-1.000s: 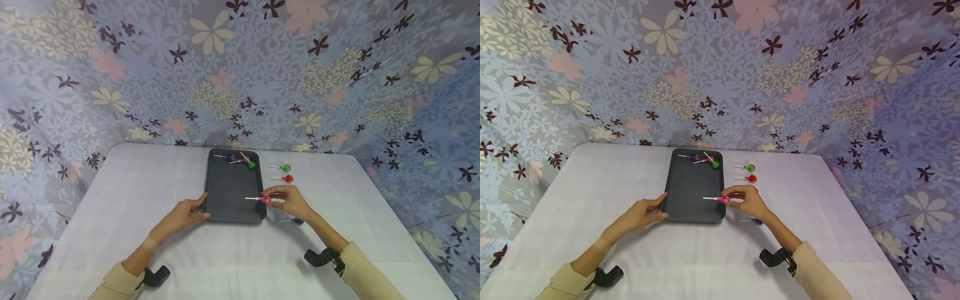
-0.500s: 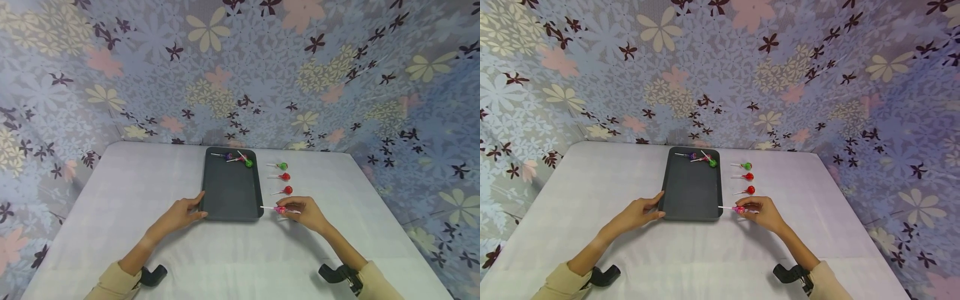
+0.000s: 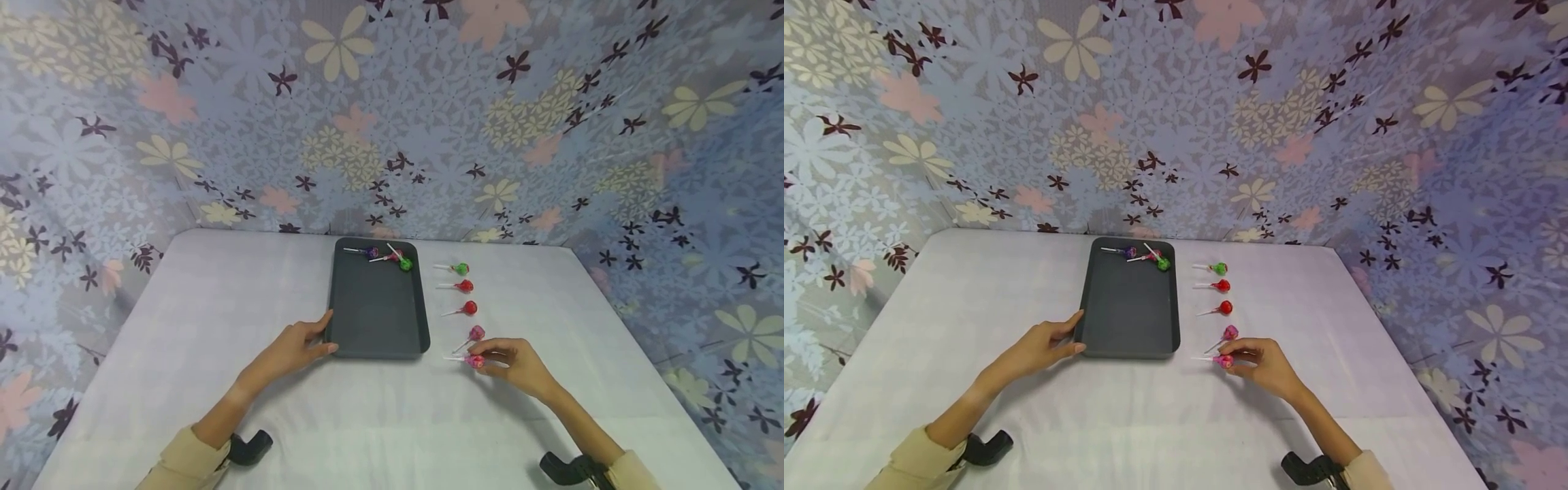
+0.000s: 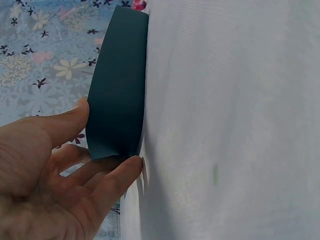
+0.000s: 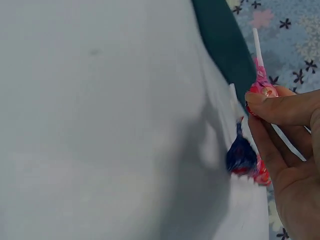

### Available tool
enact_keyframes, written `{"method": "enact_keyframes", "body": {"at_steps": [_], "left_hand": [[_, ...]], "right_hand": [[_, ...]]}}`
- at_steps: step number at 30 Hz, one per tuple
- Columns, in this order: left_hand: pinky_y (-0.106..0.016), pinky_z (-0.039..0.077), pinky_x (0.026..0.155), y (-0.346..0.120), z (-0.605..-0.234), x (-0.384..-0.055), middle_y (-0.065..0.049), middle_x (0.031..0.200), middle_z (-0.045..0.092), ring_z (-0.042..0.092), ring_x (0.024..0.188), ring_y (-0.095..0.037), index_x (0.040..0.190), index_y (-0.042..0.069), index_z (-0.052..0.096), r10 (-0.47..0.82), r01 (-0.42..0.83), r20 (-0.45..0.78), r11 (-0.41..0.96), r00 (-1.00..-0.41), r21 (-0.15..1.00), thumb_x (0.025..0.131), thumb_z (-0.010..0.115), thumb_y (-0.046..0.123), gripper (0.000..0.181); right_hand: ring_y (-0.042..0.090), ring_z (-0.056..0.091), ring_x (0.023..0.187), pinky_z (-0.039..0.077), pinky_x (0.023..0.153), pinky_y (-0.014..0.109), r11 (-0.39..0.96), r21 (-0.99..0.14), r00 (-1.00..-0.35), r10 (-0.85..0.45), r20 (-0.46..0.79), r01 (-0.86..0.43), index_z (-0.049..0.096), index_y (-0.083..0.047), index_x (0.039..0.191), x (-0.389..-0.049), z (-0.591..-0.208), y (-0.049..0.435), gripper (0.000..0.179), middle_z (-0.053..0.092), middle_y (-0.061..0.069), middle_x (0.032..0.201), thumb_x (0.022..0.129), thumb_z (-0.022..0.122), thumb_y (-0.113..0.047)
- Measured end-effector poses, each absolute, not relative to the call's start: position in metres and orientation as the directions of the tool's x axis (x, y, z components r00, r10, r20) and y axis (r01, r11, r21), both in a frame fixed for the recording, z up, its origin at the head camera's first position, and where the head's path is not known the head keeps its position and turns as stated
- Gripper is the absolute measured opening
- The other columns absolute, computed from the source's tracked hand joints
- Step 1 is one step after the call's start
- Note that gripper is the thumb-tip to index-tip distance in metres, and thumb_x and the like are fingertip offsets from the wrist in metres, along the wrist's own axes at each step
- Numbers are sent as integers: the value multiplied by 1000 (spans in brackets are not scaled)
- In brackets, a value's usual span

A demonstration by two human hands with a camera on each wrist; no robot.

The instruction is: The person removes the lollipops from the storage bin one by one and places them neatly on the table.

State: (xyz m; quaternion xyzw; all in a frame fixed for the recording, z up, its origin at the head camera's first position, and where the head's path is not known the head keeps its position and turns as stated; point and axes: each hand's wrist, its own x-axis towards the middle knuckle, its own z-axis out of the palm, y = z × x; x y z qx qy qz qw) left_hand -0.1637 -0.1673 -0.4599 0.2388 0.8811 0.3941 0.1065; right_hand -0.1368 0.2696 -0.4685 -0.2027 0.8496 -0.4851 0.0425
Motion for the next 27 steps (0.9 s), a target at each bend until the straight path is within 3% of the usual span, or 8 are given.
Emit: {"method": "enact_keyframes", "body": {"at_steps": [12, 19, 27], "left_hand": [[-54, 39, 104, -168, -459, -166, -32, 139, 45, 45, 130, -44, 149, -4, 31, 494, 323, -12, 588, -870, 742, 96, 63, 31, 71], [-55, 38, 105, -167, -458, -166, -32, 139, 45, 42, 133, -44, 149, -5, 31, 499, 328, -12, 587, -866, 740, 97, 62, 30, 70], [-54, 38, 105, -165, -460, -165, -31, 139, 46, 42, 133, -43, 150, -3, 31, 490, 315, -25, 598, -871, 737, 96, 63, 30, 70]], "right_hand": [[1, 64, 99, 53, 89, 23, 563, -770, -910, -412, 52, -299, 73, -6, 108, -122, -477, 290, 30, 73, 11, 106, 80, 76, 2], [2, 65, 98, 51, 87, 15, 533, -795, -906, -421, 47, -289, 72, -3, 109, -120, -483, 294, 30, 72, 14, 107, 79, 76, 3], [4, 65, 99, 51, 87, 16, 539, -778, -907, -411, 89, -321, 74, -8, 105, -117, -485, 295, 30, 73, 11, 107, 77, 78, 1]]}}
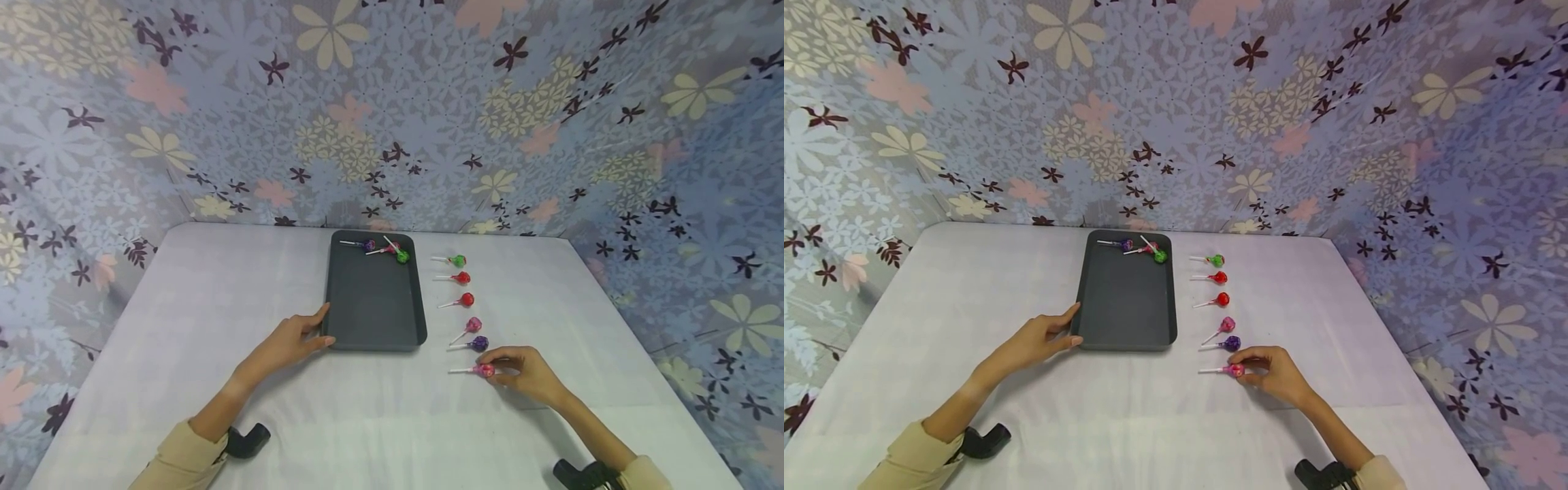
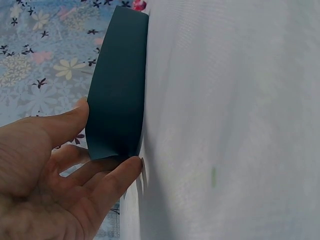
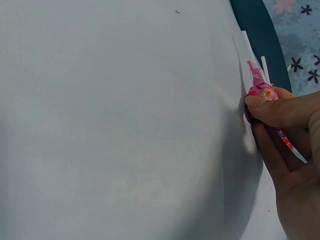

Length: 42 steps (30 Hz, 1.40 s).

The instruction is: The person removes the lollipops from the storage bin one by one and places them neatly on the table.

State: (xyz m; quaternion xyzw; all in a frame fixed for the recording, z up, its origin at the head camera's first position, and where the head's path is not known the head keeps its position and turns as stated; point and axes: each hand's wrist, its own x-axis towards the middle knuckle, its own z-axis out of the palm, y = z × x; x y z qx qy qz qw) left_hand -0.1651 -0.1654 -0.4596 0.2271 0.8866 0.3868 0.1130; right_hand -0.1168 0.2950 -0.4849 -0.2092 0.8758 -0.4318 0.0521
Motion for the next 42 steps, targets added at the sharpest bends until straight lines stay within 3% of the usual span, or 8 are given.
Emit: {"method": "enact_keyframes", "body": {"at_steps": [13, 17, 24, 33, 42], "left_hand": [[-55, 40, 104, -168, -461, -165, -33, 137, 47, 45, 130, -45, 149, -5, 31, 500, 316, -22, 580, -866, 751, 97, 62, 29, 70], [-55, 39, 104, -168, -462, -165, -33, 138, 46, 45, 130, -45, 149, -5, 31, 501, 314, -19, 572, -865, 758, 97, 62, 29, 70], [-55, 40, 104, -169, -461, -164, -34, 139, 45, 48, 129, -43, 149, -6, 30, 508, 324, -14, 570, -861, 755, 97, 62, 29, 71], [-55, 40, 104, -170, -461, -166, -32, 139, 45, 45, 131, -44, 149, -5, 30, 510, 333, -6, 571, -860, 750, 97, 62, 30, 71], [-56, 39, 104, -170, -460, -167, -31, 141, 44, 44, 131, -45, 150, -5, 28, 523, 341, -9, 568, -852, 749, 98, 61, 29, 71]], "right_hand": [[2, 65, 101, 51, 89, 19, 528, -779, -898, -427, 103, -340, 73, -7, 108, -117, -483, 293, 31, 73, 12, 107, 77, 79, -1], [5, 66, 100, 53, 88, 24, 560, -752, -903, -415, 108, -347, 74, -8, 106, -118, -479, 293, 28, 74, 9, 106, 79, 78, -1], [13, 68, 101, 53, 88, 21, 587, -727, -909, -398, 125, -357, 72, -3, 108, -128, -465, 295, 30, 73, 13, 108, 79, 78, -1], [30, 69, 97, 54, 88, 30, 576, -701, -880, -447, 159, -420, 71, 2, 108, -157, -446, 281, 28, 72, 17, 106, 80, 76, 3], [33, 69, 95, 56, 86, 34, 520, -756, -872, -470, 136, -398, 69, 8, 105, -205, -428, 249, 24, 70, 26, 104, 82, 74, 4]]}}
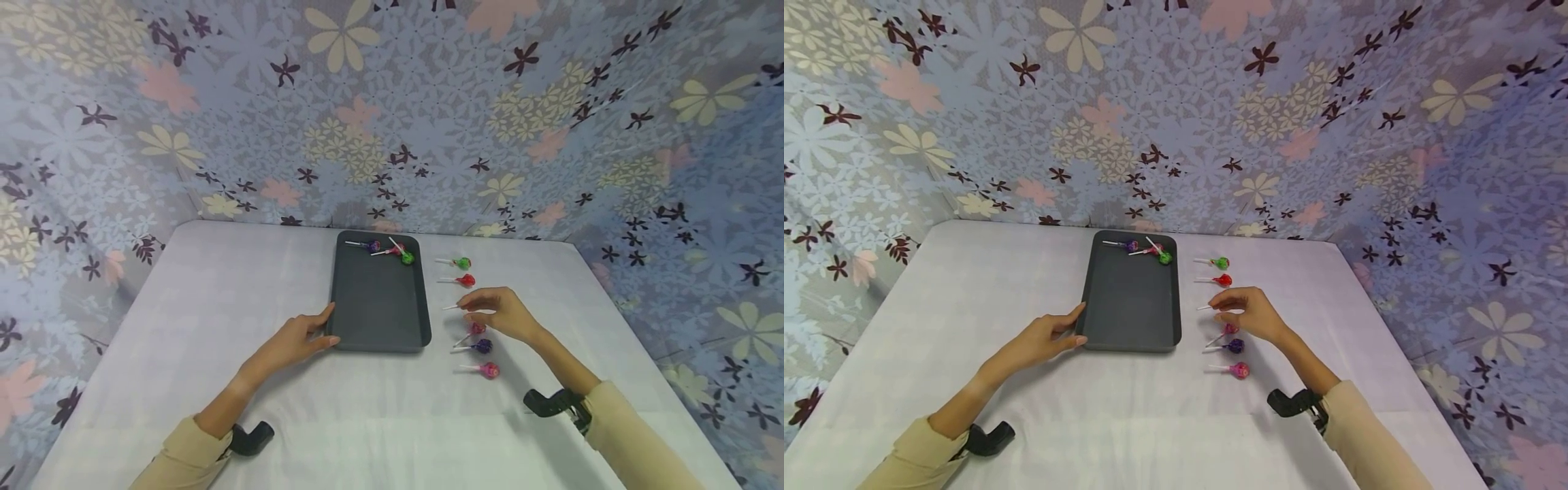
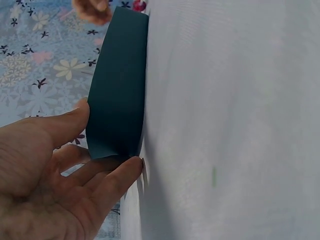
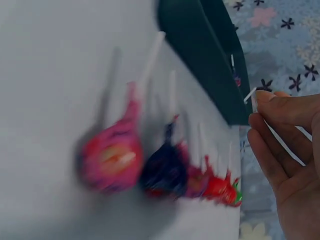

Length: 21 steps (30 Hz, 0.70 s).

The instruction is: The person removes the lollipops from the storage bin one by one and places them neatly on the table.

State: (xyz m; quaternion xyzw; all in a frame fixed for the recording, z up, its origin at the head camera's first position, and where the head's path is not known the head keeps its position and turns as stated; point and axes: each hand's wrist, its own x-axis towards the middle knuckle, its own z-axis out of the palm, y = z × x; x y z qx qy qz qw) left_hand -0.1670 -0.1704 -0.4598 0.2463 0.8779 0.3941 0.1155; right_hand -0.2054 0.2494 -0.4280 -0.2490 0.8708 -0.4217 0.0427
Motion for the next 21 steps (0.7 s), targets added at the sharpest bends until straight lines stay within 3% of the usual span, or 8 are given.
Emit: {"method": "enact_keyframes", "body": {"at_steps": [7, 16, 21], "left_hand": [[-56, 39, 104, -169, -464, -167, -31, 141, 45, 46, 130, -45, 151, -4, 27, 521, 332, -13, 562, -853, 757, 98, 60, 32, 72], [-56, 39, 104, -169, -461, -166, -32, 140, 45, 48, 129, -45, 151, -4, 27, 517, 332, -12, 568, -856, 753, 98, 60, 30, 71], [-55, 40, 104, -169, -462, -168, -31, 140, 45, 48, 129, -44, 151, -4, 27, 525, 333, -14, 561, -851, 758, 98, 60, 30, 71]], "right_hand": [[37, 69, 95, 55, 83, 27, 462, -796, -870, -467, 157, -392, 68, 11, 105, -237, -416, 216, 24, 68, 30, 104, 84, 73, 1], [36, 70, 97, 57, 79, 28, 433, -837, -890, -438, 129, -335, 70, 9, 105, -274, -414, 175, 21, 69, 29, 105, 85, 72, 4], [36, 70, 95, 57, 79, 31, 459, -806, -884, -439, 159, -373, 69, 10, 105, -292, -417, 160, 24, 70, 27, 103, 83, 74, 2]]}}
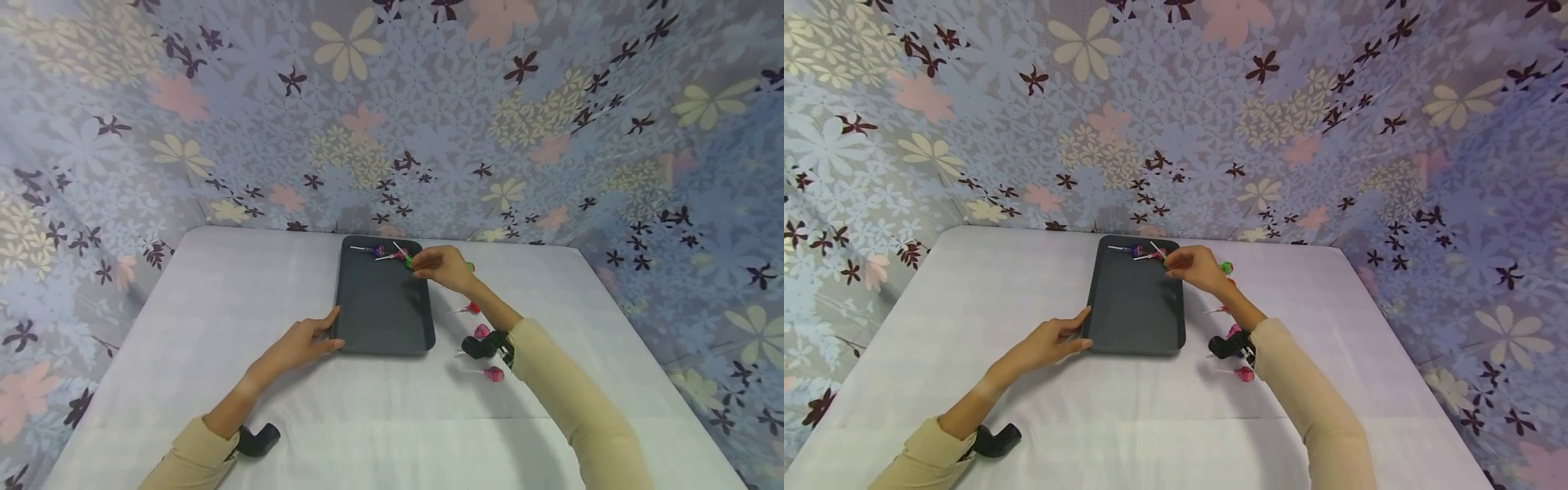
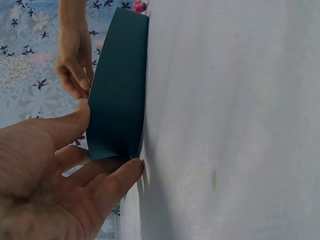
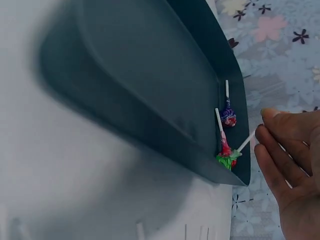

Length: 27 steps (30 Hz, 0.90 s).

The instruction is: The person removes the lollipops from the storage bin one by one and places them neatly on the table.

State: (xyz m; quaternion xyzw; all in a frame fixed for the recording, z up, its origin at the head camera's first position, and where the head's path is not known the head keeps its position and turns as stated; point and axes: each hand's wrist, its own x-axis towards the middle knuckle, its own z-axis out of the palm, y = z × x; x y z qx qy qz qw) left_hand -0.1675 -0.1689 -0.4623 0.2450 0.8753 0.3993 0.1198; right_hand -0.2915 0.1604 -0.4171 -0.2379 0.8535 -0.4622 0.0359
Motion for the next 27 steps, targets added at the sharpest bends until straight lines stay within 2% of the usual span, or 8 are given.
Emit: {"method": "enact_keyframes", "body": {"at_steps": [13, 14, 17, 19, 22, 25, 26, 27], "left_hand": [[-54, 41, 103, -169, -462, -164, -32, 139, 46, 53, 124, -42, 149, -7, 29, 521, 342, 7, 550, -854, 762, 98, 61, 28, 70], [-53, 42, 103, -169, -462, -164, -32, 139, 46, 55, 121, -42, 149, -7, 29, 523, 347, 11, 550, -852, 760, 98, 61, 28, 70], [-51, 45, 98, -169, -463, -164, -32, 141, 44, 64, 89, -36, 150, -6, 28, 527, 349, 10, 549, -850, 759, 98, 61, 28, 70], [-50, 46, 97, -169, -464, -164, -31, 142, 44, 61, 79, -28, 150, -6, 29, 523, 353, 12, 557, -852, 752, 98, 61, 28, 70], [-47, 47, 92, -169, -464, -164, -31, 139, 48, 43, 58, -17, 150, -5, 29, 522, 352, 11, 559, -853, 751, 98, 61, 29, 70], [-42, 45, 88, -168, -463, -164, -31, 112, 63, 33, 51, -11, 150, -5, 29, 521, 348, 4, 564, -854, 749, 98, 61, 29, 70], [-41, 44, 86, -168, -462, -164, -29, 101, 64, 22, 51, -10, 150, -5, 28, 521, 341, -4, 564, -853, 752, 98, 61, 29, 71], [-41, 43, 85, -168, -462, -164, -29, 101, 64, 20, 51, -9, 150, -5, 28, 519, 340, -4, 567, -855, 750, 98, 61, 29, 71]], "right_hand": [[35, 69, 96, 56, 82, 42, 624, -718, -938, -326, 120, -309, 71, 5, 106, -325, -424, 142, 23, 72, 22, 104, 84, 74, -1], [34, 69, 97, 55, 82, 42, 633, -715, -942, -314, 114, -298, 71, 4, 107, -327, -425, 141, 23, 72, 21, 105, 84, 74, 0], [35, 68, 99, 55, 83, 42, 640, -715, -950, -294, 108, -280, 69, 5, 111, -330, -426, 139, 25, 71, 22, 106, 86, 71, 2], [36, 68, 99, 55, 83, 43, 647, -707, -950, -290, 119, -286, 68, 7, 113, -333, -427, 138, 27, 70, 23, 107, 86, 70, 2], [37, 67, 100, 55, 85, 44, 671, -681, -951, -276, 138, -294, 67, 8, 114, -337, -428, 137, 30, 70, 24, 107, 86, 71, 0], [37, 67, 101, 54, 86, 45, 704, -644, -952, -267, 150, -299, 67, 8, 113, -340, -428, 137, 29, 70, 25, 108, 85, 72, 0], [37, 67, 102, 54, 87, 45, 711, -638, -953, -265, 145, -295, 67, 8, 113, -341, -428, 137, 29, 69, 25, 109, 85, 72, 0], [38, 67, 103, 54, 87, 45, 718, -631, -953, -269, 139, -294, 67, 8, 112, -342, -428, 136, 29, 69, 25, 109, 85, 72, 0]]}}
